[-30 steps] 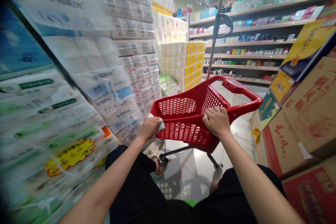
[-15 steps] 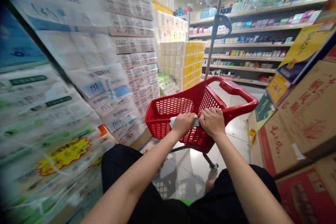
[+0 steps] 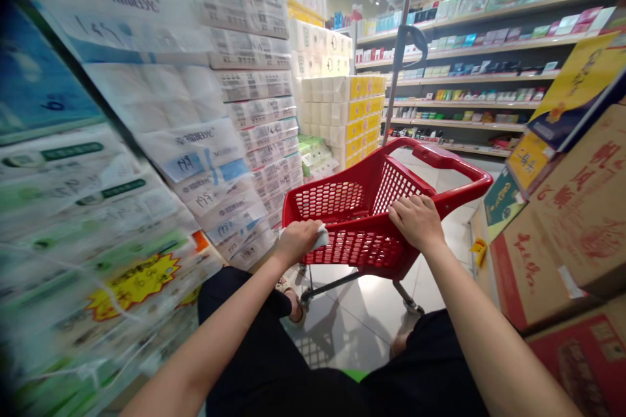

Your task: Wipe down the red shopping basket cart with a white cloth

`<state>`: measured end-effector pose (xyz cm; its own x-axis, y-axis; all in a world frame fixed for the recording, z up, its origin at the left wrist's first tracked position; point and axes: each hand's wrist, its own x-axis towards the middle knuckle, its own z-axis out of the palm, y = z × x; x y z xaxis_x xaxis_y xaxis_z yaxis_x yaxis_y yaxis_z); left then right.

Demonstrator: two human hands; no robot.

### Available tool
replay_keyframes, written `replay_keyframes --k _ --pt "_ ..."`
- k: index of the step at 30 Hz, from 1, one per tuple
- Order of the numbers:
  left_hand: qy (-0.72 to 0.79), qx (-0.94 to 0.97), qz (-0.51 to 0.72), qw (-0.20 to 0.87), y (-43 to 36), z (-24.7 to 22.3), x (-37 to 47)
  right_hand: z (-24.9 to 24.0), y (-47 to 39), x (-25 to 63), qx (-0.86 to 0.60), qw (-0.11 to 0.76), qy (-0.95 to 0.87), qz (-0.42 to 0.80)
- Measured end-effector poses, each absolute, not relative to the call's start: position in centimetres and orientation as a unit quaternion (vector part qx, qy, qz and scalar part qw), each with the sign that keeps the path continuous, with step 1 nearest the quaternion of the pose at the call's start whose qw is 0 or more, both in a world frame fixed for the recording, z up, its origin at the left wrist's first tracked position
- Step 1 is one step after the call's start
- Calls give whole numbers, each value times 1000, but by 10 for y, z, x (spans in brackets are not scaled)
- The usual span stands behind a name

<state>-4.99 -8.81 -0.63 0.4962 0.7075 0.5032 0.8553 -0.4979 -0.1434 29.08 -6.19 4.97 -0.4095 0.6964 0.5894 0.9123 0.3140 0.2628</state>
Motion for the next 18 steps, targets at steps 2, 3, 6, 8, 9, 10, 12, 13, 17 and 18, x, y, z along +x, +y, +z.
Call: replay_keyframes --k 2,3,6,8,9,10,12,13,17,18 --pt "-477 -834 -202 193 -92 -10 -62 50 -58 294 -510 183 -792 -281" --pt "-486 -827 -206 193 -93 -12 -66 51 -57 295 -512 182 -791 -279" --pt "-514 -809 -210 191 -95 -15 -68 50 -54 290 -533 188 -775 -283" --pt "-529 -802 -205 188 -96 -15 -62 47 -55 281 -555 196 -754 -291" --pt "-534 -800 -202 187 -97 -15 -58 45 -56 275 -562 201 -748 -291" --pt "-537 -797 -202 187 -97 -15 -53 42 -58 266 -564 206 -746 -288" --pt "-542 -793 -205 189 -100 -16 -43 35 -63 245 -553 213 -759 -270" --pt "-543 -791 -208 191 -101 -16 -38 30 -66 232 -542 217 -770 -256" --pt "-538 -790 -223 195 -107 -19 -15 12 -81 183 -492 251 -809 -200" --pt "-533 -792 -227 193 -108 -20 -9 9 -85 175 -484 261 -814 -188"
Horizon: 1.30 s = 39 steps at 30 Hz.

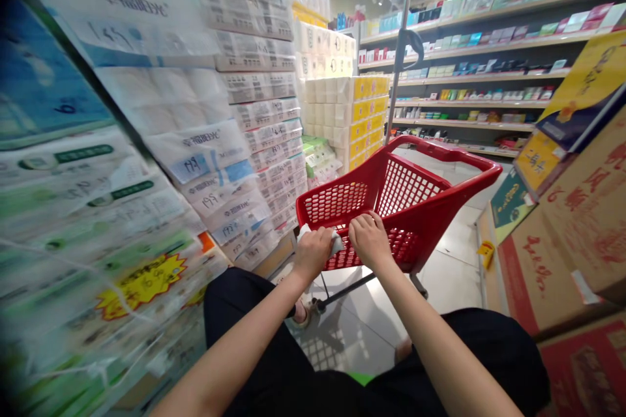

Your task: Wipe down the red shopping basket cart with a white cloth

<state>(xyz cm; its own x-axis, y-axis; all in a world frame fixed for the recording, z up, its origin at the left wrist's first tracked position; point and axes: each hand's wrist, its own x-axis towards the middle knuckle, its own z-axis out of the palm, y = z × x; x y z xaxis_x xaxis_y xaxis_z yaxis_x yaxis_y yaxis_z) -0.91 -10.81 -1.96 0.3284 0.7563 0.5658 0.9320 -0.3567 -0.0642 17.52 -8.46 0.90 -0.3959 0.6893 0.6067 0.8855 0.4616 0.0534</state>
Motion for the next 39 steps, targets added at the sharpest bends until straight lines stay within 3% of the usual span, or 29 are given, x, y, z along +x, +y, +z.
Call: replay_keyframes --k 6,15,27,32,39 --pt "-471 -836 -232 159 -108 -18 5 3 -87 188 -477 261 -827 -146" --pt "-299 -928 -209 76 -93 -18 -45 3 -82 228 -471 276 -833 -88" --pt "-397 -889 -223 45 -65 -9 -62 -2 -76 225 -481 281 -824 -103" --pt "-398 -881 -241 85 -99 -22 -23 -3 -75 221 -482 255 -826 -139" --pt "-529 -798 -244 151 -111 -24 44 1 -76 211 -495 236 -820 -165"
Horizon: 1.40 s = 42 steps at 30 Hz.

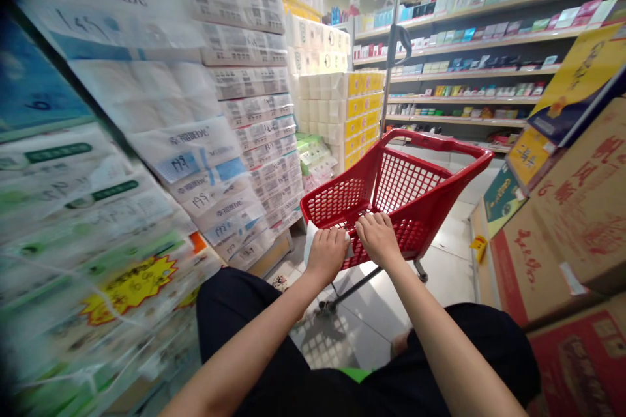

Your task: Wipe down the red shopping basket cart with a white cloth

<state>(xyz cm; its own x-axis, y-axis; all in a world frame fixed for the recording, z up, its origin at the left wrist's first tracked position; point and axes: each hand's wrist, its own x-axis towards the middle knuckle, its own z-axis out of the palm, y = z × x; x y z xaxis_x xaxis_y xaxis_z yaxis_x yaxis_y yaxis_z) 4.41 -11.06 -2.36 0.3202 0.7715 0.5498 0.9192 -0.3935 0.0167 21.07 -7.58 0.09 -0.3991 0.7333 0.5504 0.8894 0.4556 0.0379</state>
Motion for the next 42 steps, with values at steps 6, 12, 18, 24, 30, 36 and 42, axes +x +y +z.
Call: replay_keyframes --k 6,12,18,24,30,36,42 --pt "-514 -812 -232 155 -94 -12 40 2 -77 197 -493 241 -820 -166" --pt "-448 -854 -228 130 -90 -18 -16 5 -78 185 -470 232 -839 -146" --pt "-389 -884 -245 84 -91 -25 -74 5 -81 178 -465 241 -842 -130" --pt "-457 -844 -255 118 -97 -26 -52 7 -86 172 -479 232 -834 -146" --pt "-533 -796 -256 128 -99 -21 1 6 -82 169 -490 245 -833 -76" --pt "-443 -786 -429 -47 -102 1 43 12 -74 178 -457 334 -822 57" --pt "-319 -685 -631 -174 -111 26 22 30 -87 176 -453 413 -790 -9"
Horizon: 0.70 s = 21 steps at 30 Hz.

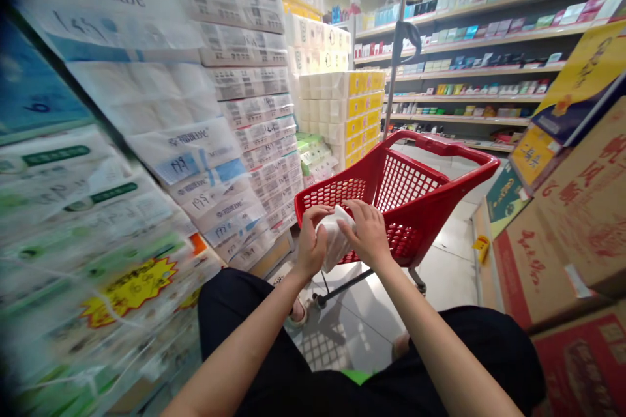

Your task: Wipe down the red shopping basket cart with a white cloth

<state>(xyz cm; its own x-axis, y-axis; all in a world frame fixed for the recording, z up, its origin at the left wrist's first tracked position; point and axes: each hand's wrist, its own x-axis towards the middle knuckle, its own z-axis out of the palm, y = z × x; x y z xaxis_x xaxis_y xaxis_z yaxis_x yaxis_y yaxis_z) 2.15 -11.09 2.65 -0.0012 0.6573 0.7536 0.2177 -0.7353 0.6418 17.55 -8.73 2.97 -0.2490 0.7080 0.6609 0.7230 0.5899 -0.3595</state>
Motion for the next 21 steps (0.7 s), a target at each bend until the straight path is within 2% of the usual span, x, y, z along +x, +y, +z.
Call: replay_keyframes --k 3,7,13,21 --pt "406 642 635 140 -104 22 5 25 -94 155 -382 339 -856 -77" --pt "453 674 571 122 -95 5 -6 11 -91 139 -314 261 -905 -117" --pt "493 752 431 69 -93 -13 -15 13 -68 192 -378 224 -882 -168" --pt "500 802 326 5 -90 -10 -14 24 -31 307 -451 224 -830 -241"
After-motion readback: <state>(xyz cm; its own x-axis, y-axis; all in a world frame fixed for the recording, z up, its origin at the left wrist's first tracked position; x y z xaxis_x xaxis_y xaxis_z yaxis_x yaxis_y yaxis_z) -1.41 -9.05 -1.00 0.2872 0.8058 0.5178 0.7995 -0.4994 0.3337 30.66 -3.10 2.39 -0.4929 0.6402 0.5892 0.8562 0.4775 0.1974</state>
